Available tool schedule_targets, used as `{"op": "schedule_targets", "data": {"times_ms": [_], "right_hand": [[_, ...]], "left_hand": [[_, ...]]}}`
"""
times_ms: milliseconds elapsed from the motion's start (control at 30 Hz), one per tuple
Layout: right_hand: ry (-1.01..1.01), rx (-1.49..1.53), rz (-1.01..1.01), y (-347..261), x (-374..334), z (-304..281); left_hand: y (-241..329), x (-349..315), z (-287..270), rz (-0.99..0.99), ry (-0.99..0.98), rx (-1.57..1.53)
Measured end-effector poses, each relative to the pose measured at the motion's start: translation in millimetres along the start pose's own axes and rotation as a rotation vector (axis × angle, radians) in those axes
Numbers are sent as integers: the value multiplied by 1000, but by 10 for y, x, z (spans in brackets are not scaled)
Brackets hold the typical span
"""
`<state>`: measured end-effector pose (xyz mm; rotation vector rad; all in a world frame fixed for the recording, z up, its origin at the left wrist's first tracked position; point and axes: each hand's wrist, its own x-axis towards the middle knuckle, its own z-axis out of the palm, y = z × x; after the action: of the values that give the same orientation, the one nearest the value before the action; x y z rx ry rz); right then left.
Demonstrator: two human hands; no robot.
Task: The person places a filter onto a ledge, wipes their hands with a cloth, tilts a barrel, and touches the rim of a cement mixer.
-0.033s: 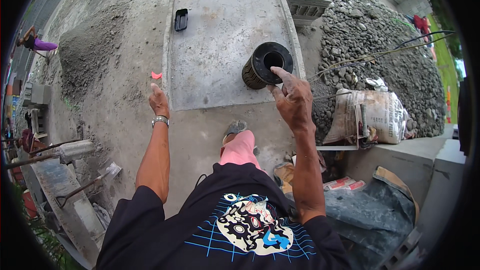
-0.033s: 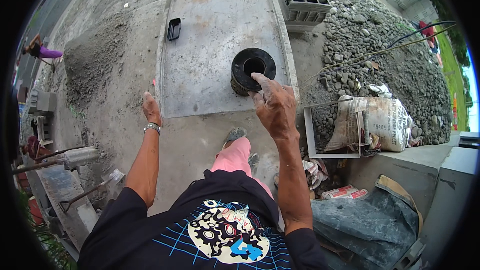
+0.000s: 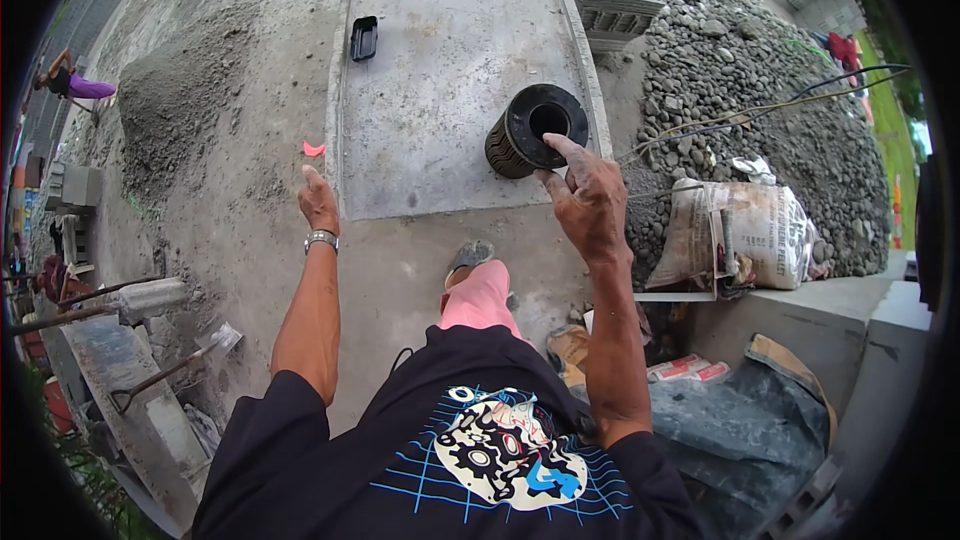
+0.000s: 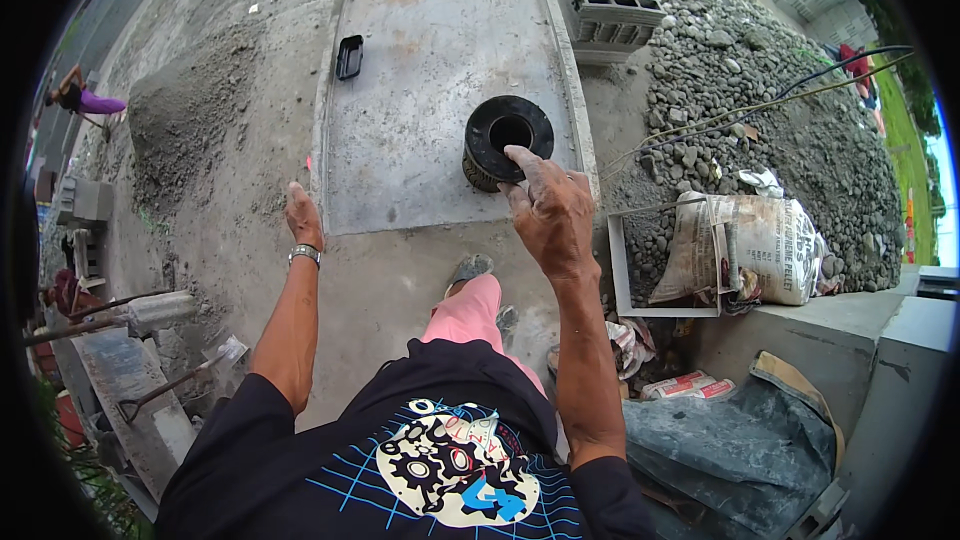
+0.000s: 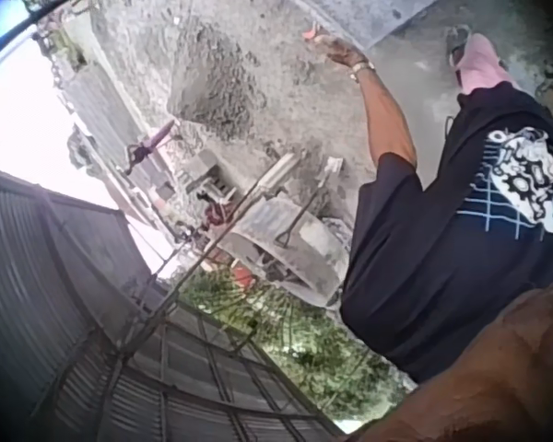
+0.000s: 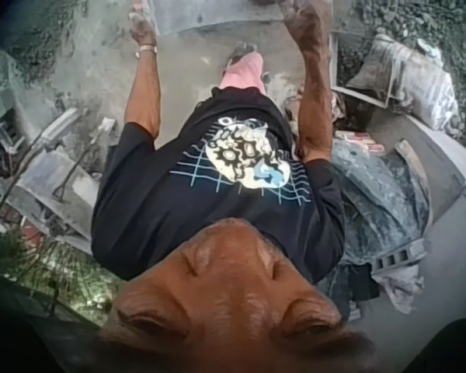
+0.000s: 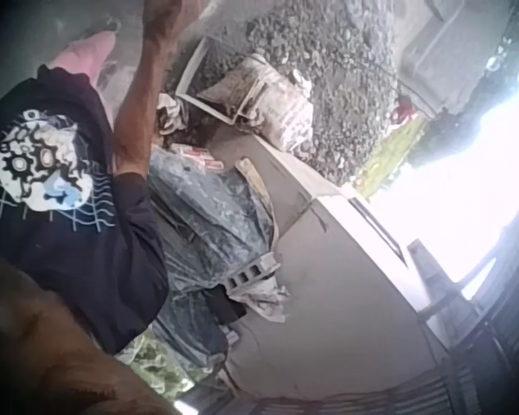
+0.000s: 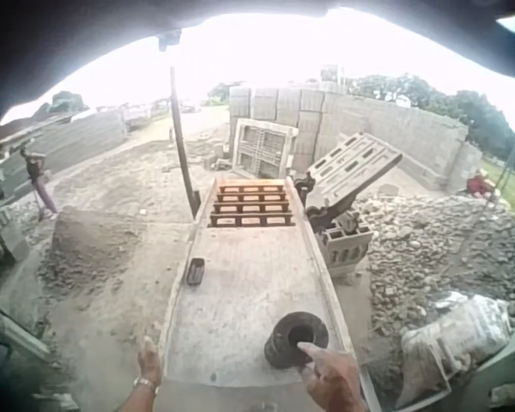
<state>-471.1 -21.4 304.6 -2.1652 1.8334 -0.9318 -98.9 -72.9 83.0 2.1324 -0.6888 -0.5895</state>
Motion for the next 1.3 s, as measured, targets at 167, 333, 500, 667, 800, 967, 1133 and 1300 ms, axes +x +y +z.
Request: {"op": "schedule_targets", "data": {"times_ms": [167,333,500,667,800,967,1133,1300], "right_hand": [[-13,-82,22,-17,-45,-51],[-82,-132,89,-46,-62,-105],[109,-196,150,-21,-21,-74],[125,-150,175,143,67,60],[220,112,293,289,46,214],[452,646,536,428,-142,148],[658,1476,635,613,-548,110],[721,2043,809,498,-727,198]], "left_hand": [[102,-34,74,7,-10,36],[108,-80,114,46,-41,45],[148,-68,177,30,-72,33],[195,-89,274,51,-151,60],[302,-117,401,88,-146,84],[247,-29,398,113,-110,97],[370,240,69,91,-118,118],[191,603,-375,81,92,118]]}}
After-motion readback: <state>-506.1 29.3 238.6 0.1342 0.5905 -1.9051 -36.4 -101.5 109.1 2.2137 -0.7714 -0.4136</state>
